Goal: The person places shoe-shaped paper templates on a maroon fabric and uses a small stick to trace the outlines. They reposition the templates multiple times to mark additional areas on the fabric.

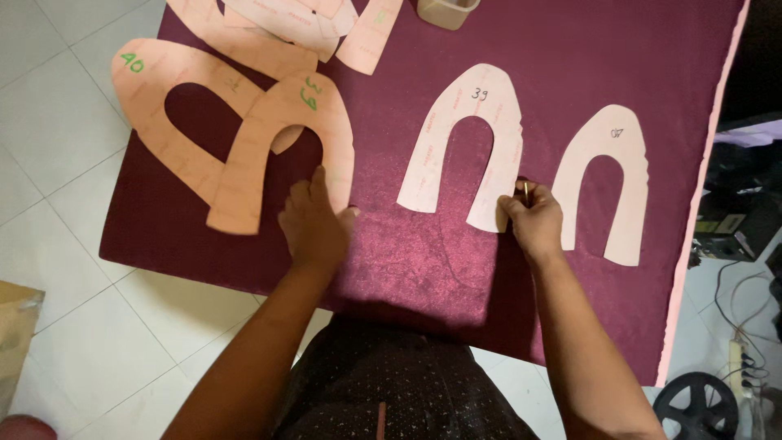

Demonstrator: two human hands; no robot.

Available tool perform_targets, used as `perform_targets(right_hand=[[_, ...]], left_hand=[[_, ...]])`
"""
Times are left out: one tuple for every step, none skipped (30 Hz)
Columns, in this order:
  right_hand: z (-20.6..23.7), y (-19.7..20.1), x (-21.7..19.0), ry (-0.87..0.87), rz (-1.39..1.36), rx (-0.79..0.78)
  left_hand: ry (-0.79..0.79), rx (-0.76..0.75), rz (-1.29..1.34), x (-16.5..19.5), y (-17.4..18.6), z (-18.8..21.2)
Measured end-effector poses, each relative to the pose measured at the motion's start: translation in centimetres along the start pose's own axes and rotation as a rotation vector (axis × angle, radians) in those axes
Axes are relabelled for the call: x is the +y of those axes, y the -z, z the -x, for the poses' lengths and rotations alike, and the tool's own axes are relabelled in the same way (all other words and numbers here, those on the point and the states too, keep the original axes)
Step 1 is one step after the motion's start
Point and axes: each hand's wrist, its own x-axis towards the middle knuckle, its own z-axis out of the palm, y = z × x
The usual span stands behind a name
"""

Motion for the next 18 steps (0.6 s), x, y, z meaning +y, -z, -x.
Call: perform_targets(right_hand=[[0.0, 0.0, 0.1, -0.005, -0.001, 0.001], [0.1, -0.1, 0.1, -0.010, -0.002, 0.005], [0.1, -0.1, 0.2, -0.002, -0.009, 0.005], [0.2, -0.2, 0.2, 0.005, -0.015, 0.006], [0.2, -0.3, 0.2, 0.013, -0.021, 0.007], [0.2, -0.3, 0.2, 0.006, 0.008, 0.014], [0.3, -0.4, 0.2, 0.000, 0.036, 0.020], [0.3, -0.4, 0.2, -0.007, 0.064, 0.026], [0.3, -0.4, 0.1, -0.011, 0.069, 0.024], [0.4, -0.3, 0.1, -0.016, 0.076, 0.022], [0.4, -0.3, 0.0, -0.021, 0.083, 0.020], [0.4, -0.3, 0.0, -0.038, 0.103, 0.016], [0.5, -0.3, -0.1, -0.056, 0.123, 0.013], [0.5, -0.3, -0.1, -0.075, 0.143, 0.010], [0.6, -0.3, -0.2, -0.056, 0.109, 0.011], [0.6, -0.4, -0.2, -0.036, 0.073, 0.011], [0.7, -0.5, -0.3, -0.016, 0.035, 0.012], [0.7, -0.6, -0.3, -0.028, 0.033, 0.018]], left_hand=[[-0.062, 0.098, -0.019, -0.6, 0.0, -0.1], [-0.116, 0.115, -0.003, -1.1, -0.2, -0.1], [-0.171, 0.133, 0.014, -1.5, -0.4, 0.0], [-0.225, 0.150, 0.032, -1.8, -0.7, 0.0], [-0.276, 0.081, 0.076, -1.8, -1.2, 0.0], [-0.326, 0.013, 0.120, -1.5, -1.9, -0.2], [-0.375, -0.054, 0.162, -1.3, -2.6, -0.3], [-0.459, -0.022, 0.160, -1.1, -3.1, -0.5], [-0.544, 0.010, 0.159, -0.8, -3.7, -0.7], [-0.630, 0.040, 0.159, -0.5, -4.2, -0.8], [-0.619, -0.006, 0.166, -0.2, -4.6, -0.9], [-0.609, -0.052, 0.173, 0.1, -4.9, -1.2], [-0.601, -0.099, 0.180, 0.4, -5.2, -1.5], [-0.576, -0.126, 0.189, 0.6, -5.5, -1.6], [-0.549, -0.151, 0.197, 0.7, -5.7, -1.7], [-0.521, -0.174, 0.201, 0.6, -5.8, -1.8], [-0.533, -0.155, 0.207, 0.5, -5.9, -2.0], [-0.544, -0.140, 0.213, 0.5, -6.0, -2.0]])
